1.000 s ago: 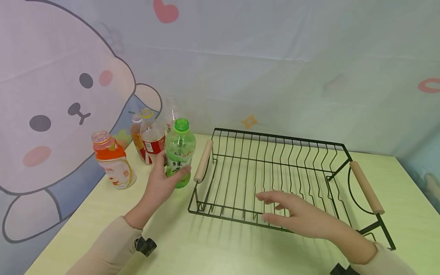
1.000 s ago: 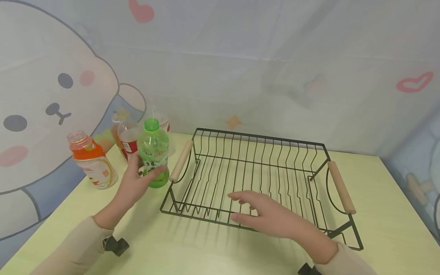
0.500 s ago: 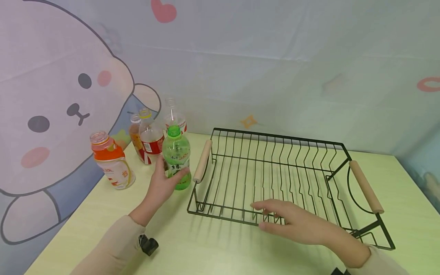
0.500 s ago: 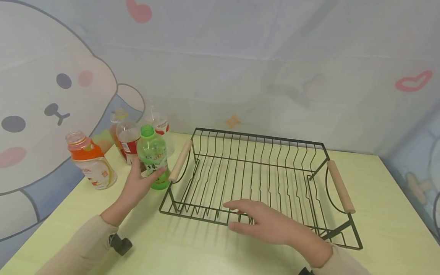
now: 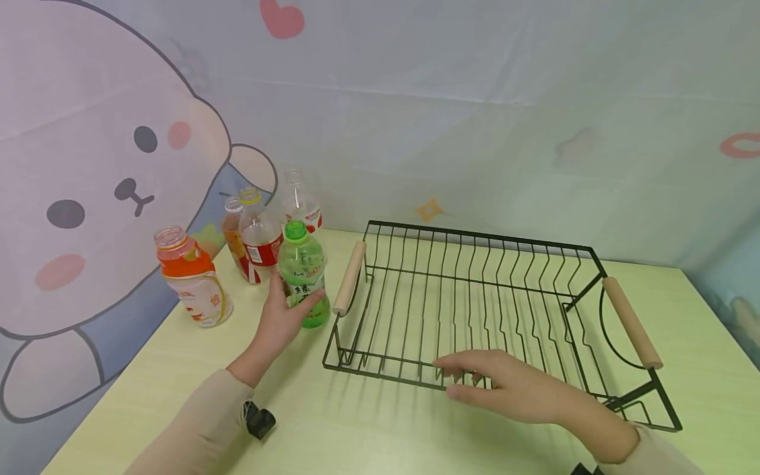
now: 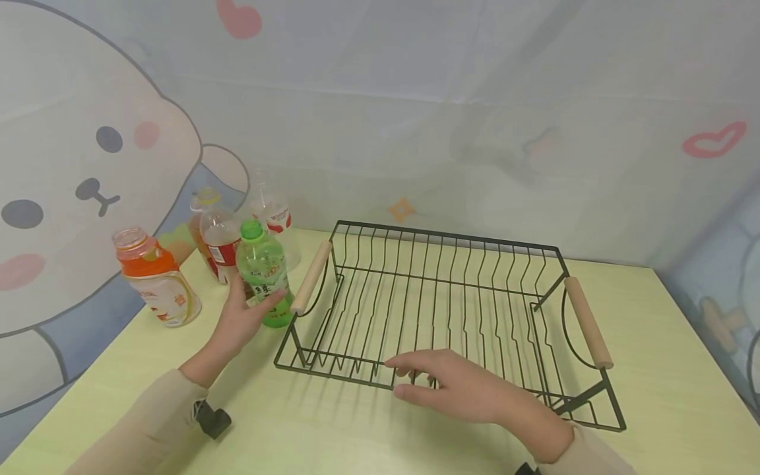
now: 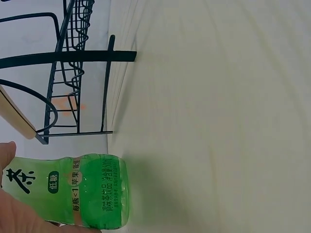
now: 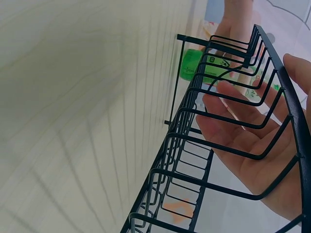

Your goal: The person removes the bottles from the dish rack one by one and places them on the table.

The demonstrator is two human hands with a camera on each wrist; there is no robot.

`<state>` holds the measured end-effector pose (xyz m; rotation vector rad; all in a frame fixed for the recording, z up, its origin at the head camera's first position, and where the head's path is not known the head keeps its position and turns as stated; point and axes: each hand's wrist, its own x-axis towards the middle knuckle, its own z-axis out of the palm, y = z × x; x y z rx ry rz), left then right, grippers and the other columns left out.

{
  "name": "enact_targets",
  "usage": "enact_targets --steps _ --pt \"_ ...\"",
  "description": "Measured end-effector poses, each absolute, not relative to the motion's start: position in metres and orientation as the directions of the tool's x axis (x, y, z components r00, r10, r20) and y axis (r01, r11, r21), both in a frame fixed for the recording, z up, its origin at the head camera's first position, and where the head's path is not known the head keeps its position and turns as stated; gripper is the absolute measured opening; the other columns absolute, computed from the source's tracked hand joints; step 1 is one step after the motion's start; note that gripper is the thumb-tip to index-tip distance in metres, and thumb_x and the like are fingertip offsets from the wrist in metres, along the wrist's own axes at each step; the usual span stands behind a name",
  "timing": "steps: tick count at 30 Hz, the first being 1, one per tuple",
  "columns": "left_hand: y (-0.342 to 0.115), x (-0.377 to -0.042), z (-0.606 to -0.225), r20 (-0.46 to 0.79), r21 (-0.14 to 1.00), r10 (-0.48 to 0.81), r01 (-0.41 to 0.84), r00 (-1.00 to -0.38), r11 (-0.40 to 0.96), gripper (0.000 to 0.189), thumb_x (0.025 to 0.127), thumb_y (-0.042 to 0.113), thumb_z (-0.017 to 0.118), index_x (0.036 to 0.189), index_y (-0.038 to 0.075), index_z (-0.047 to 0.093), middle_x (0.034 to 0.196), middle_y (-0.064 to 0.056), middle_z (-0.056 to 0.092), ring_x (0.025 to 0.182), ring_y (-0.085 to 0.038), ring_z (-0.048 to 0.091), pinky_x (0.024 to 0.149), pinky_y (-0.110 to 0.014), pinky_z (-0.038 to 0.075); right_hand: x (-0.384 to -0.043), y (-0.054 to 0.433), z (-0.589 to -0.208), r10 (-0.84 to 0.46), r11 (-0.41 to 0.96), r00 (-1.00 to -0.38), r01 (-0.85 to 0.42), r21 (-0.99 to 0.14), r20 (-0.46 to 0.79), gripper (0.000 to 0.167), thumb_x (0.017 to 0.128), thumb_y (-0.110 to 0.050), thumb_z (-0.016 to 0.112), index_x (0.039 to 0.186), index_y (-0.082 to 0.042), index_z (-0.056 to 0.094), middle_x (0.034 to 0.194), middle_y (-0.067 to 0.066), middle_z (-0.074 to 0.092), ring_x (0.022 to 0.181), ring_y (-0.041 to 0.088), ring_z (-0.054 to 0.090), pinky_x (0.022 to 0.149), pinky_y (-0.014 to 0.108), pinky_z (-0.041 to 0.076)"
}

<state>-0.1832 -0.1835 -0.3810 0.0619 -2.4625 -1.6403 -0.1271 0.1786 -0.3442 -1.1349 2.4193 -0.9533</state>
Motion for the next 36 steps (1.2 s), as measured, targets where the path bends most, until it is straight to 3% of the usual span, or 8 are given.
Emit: enact_targets --steps 22,31,36 --pt "-0.185 -0.190 -0.386 0.092 0.923 -0.137 0.033 -0.986 0.382 0.071 0.095 0.026 0.061 0.145 0.005 0.015 0.145 -0.019 0.034 0.136 -0.034 0.034 0.112 -0.052 0.027 -0.130 0.180 -0.345 -0.774 0.458 -0.633 -0.562 -0.689 0.001 0.042 0.101 -0.037 0.050 0.135 -0.013 0.055 0.111 -0.014 0.061 0.102 0.005 0.056 0.085 0.033 0.050" --pt "-0.183 -0.182 -0.384 0.016 0.928 -0.169 -0.048 -0.985 0.369 0.090 0.093 0.030 0.064 0.151 0.007 -0.001 0.144 -0.026 0.028 0.134 -0.038 0.032 0.109 -0.055 0.031 -0.131 0.179 -0.345 -0.769 0.466 -0.639 -0.564 -0.682 0.002 0.043 0.100 -0.037 0.049 0.136 -0.012 0.054 0.116 -0.011 0.062 0.107 0.014 0.058 0.086 0.033 0.050" --pt "-0.180 -0.168 -0.374 0.074 0.915 -0.204 -0.015 -0.976 0.402 0.091 0.092 0.032 0.065 0.151 0.006 0.001 0.146 -0.025 0.022 0.136 -0.040 0.024 0.109 -0.056 0.027 -0.131 0.180 -0.346 -0.767 0.474 -0.641 -0.565 -0.676 -0.002 0.044 0.100 -0.038 0.049 0.136 -0.013 0.054 0.118 -0.009 0.063 0.108 0.011 0.057 0.087 0.033 0.050"
